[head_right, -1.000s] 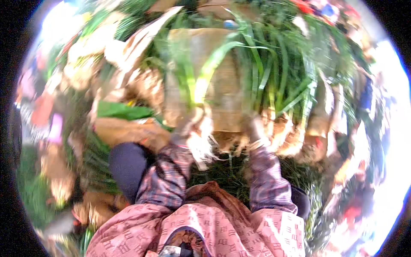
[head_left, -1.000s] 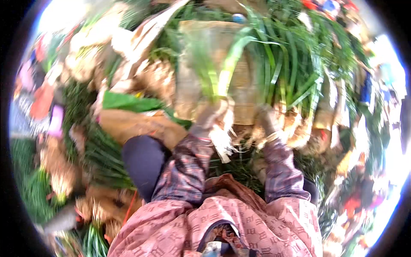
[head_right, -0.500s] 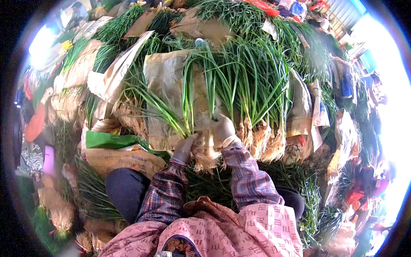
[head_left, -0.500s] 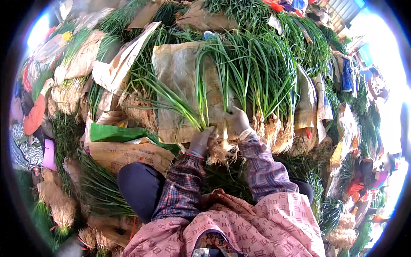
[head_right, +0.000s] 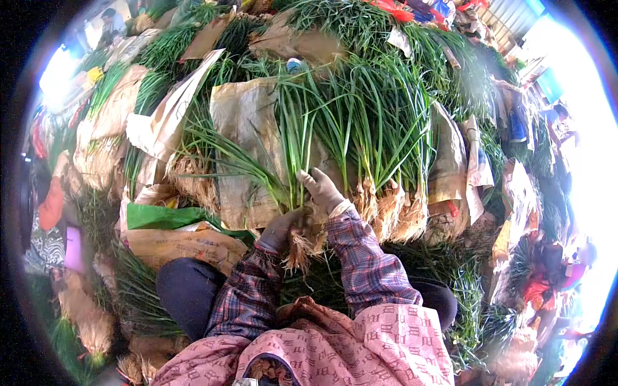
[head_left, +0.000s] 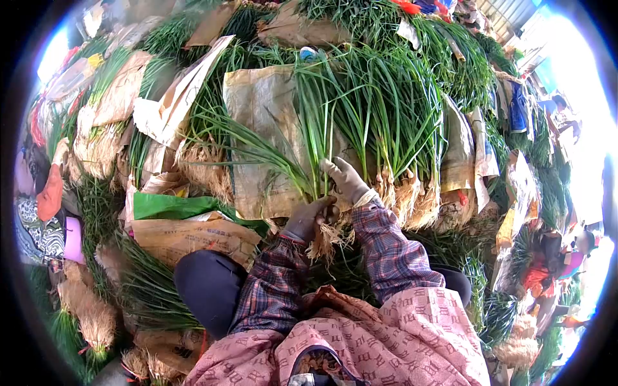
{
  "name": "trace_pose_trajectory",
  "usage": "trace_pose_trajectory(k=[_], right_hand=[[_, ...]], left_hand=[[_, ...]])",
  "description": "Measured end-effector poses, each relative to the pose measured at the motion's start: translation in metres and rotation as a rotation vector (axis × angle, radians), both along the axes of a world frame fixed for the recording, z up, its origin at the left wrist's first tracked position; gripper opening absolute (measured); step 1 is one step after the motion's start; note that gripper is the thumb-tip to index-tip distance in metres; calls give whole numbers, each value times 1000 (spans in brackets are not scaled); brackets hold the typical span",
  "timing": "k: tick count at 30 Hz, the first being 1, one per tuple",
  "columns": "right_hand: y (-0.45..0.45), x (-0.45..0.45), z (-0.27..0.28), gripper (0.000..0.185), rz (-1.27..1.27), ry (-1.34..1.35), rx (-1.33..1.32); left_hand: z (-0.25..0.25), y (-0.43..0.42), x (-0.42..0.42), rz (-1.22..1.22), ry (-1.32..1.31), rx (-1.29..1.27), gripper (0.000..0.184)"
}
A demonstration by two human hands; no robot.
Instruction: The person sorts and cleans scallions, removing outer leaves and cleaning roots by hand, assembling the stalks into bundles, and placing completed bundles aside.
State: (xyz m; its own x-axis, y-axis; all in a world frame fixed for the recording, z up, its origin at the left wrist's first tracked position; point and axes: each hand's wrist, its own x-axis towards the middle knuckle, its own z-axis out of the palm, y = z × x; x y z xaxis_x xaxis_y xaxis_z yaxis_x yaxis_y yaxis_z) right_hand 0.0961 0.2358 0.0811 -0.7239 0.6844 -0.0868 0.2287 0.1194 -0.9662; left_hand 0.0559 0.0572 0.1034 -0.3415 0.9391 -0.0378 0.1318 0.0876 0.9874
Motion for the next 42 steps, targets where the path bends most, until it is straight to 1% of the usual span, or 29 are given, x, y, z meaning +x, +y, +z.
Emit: trace_pose_trajectory(k=[1,3,4,5,6,8,9,10,12,14,15,16,17,18,19,22,23,26,27,30,31,32,34,35,36,38,40,41,42], right_hand=[[3,4,8,47,160,-32,-57],[5,5,5,51,184,28,-97],[-4,2,25,53,194,57,-116],[-14,8,47,44,108,-263,316],[-16,10,55,38,107,-351,442],[-15,16,63,27,98,-527,692],[7,19,51,27,-38,-359,224],[20,20,54,29,-256,-147,-198],[27,31,68,29,282,-400,25],[22,43,79,31,827,-656,253],[33,42,49,34,777,-582,543],[24,34,55,39,680,-530,836],[29,38,72,38,449,-564,728],[19,34,103,38,221,-590,616],[26,28,83,42,74,-360,614],[-2,6,115,48,-15,-496,535],[-9,3,116,49,-26,-498,606],[-5,-7,87,44,-69,-557,816],[0,-9,80,34,-31,-616,830],[4,-9,65,34,4,-704,899],[5,-6,66,35,62,-780,927],[7,-4,66,36,107,-773,884],[9,1,75,39,195,-755,805],[24,5,50,41,173,-487,651],[26,4,50,35,163,-209,-81],[36,22,56,30,540,453,-945],[24,38,74,27,745,413,-510],[19,45,75,27,872,134,-293],[14,52,74,29,976,-151,-74]], left_hand=[[-1,5,2,26,-394,-38,32],[-7,13,5,79,-1183,-109,31],[-8,11,5,86,-1053,-84,31],[-9,9,6,91,-924,-58,31],[-4,8,6,93,-795,-33,32],[6,6,-1,62,-740,-122,32],[12,5,-6,47,-710,-164,32],[13,0,-11,-78,-781,41,33],[23,5,-10,-65,-907,191,30],[34,13,-2,219,-766,84,27],[39,17,-4,274,-758,-54,29],[27,21,-6,229,-777,-16,30],[6,26,-7,185,-796,19,32],[4,28,-7,142,-812,56,34],[1,28,0,219,-640,91,37],[-1,28,-2,212,-450,-28,36],[-20,31,-1,275,-553,-60,35],[-28,32,3,366,-442,18,35],[-29,33,5,423,-479,14,32],[-28,35,9,592,-579,6,25],[-37,36,5,587,-530,50,22],[-41,34,4,565,-566,24,21],[-31,28,3,519,-636,-23,19],[-25,26,1,513,-643,-45,18],[-19,26,-3,506,-649,-68,16],[-20,22,-9,482,-663,-100,15],[-47,16,-25,457,-674,-113,15],[-90,19,-42,420,-946,-108,18],[-41,16,-34,559,-595,-126,25]])
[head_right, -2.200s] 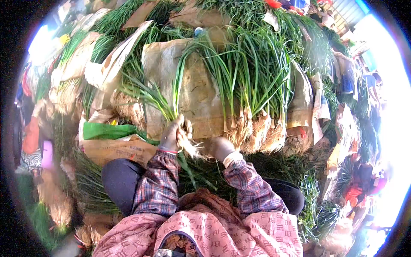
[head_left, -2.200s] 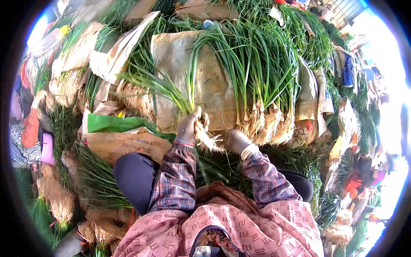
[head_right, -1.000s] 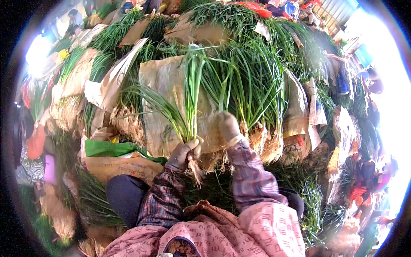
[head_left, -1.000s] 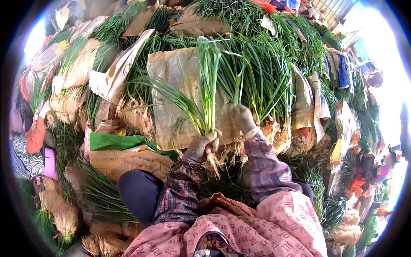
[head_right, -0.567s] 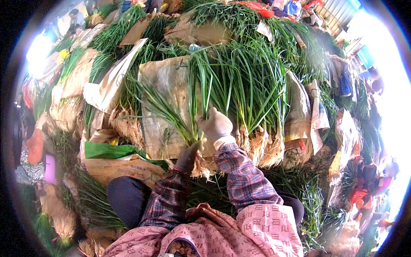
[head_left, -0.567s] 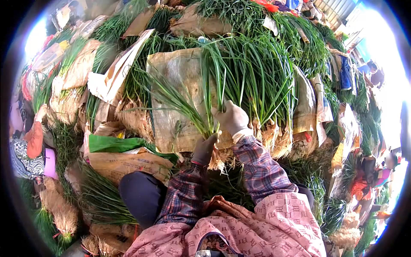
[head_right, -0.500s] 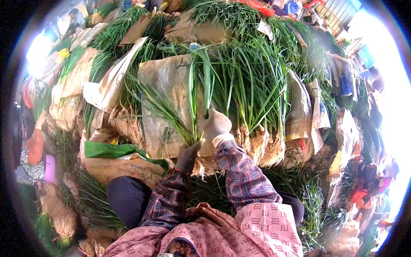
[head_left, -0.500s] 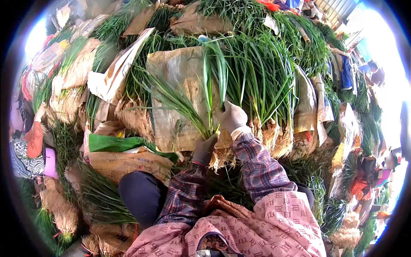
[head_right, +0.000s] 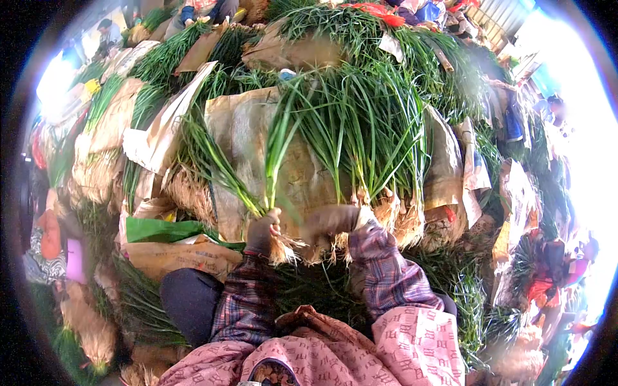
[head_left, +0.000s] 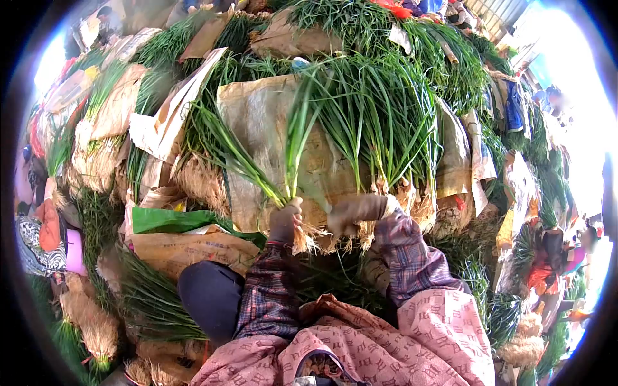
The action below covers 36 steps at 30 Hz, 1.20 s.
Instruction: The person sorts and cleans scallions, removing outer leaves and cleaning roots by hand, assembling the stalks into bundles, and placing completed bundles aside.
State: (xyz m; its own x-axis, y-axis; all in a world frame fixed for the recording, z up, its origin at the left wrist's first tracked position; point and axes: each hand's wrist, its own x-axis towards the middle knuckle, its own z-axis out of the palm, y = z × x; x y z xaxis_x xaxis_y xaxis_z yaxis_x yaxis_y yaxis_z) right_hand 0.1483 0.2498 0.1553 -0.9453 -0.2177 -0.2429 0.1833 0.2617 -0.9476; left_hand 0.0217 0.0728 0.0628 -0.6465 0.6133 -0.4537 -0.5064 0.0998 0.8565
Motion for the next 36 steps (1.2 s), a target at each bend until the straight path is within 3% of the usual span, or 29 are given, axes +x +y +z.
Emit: trace_pose_trajectory(k=[3,4,5,6,7,9,10,12,13,14,15,17,18,20,22,24,25,26,27,29,30,32,33,34,35,36], right_hand=[[-8,-4,27,41,202,-411,945],[2,-18,31,47,-140,-580,983],[6,-25,34,47,-420,-489,1125],[8,-31,39,47,-704,-383,1251],[14,-37,39,42,-686,-454,1281],[34,-48,9,34,-645,-512,1323],[45,-49,-18,32,-721,-417,1389],[35,-34,-7,32,-815,-48,1063],[31,-31,-3,37,-773,-27,913],[32,-26,-18,45,-817,43,338],[22,-24,-16,46,-779,-33,175],[5,-22,-9,51,-705,-189,-91],[5,-22,-19,49,-750,-79,162],[9,-22,-40,44,-810,153,675],[0,-22,-26,37,-799,207,780],[-9,-24,-9,33,-701,165,968],[-6,-24,-20,30,-755,225,909],[1,-26,-37,24,-941,158,478],[20,-14,-53,23,-1047,168,-192],[-1,-9,14,31,-1455,103,-856],[39,6,-34,34,-816,383,-1181],[17,20,2,31,-948,151,-844],[6,32,23,31,-879,-23,-465],[11,43,1,25,-614,204,-588],[9,58,-21,25,-770,77,-580],[-7,75,-30,26,-924,-49,-567]], left_hand=[[-8,2,-3,0,35,81,26],[-16,2,-5,0,48,107,28],[-24,1,-7,0,62,133,31],[-48,1,-8,-92,282,140,32],[-53,1,-7,-155,504,149,33],[-46,10,3,-149,444,15,30],[3,11,16,-132,137,0,30],[38,16,27,-94,55,27,30],[51,17,36,-46,11,93,31],[33,15,31,-290,428,-12,32],[16,14,26,-436,873,-108,34],[39,21,40,-275,133,151,33],[48,23,44,-178,-235,273,32],[32,22,41,-247,-130,106,30],[31,19,47,-213,2,184,30],[46,15,46,-344,185,30,36],[52,14,45,-398,175,-34,38],[54,13,44,-452,168,-99,40],[20,19,40,-542,174,-148,40],[-50,33,35,-692,175,-157,40],[-55,33,36,-740,247,-101,40],[-46,29,42,-810,464,34,41],[-31,27,51,-833,605,116,42],[-31,34,61,-858,481,297,42],[-30,40,70,-893,336,469,42],[-45,61,83,-903,-85,722,40]])
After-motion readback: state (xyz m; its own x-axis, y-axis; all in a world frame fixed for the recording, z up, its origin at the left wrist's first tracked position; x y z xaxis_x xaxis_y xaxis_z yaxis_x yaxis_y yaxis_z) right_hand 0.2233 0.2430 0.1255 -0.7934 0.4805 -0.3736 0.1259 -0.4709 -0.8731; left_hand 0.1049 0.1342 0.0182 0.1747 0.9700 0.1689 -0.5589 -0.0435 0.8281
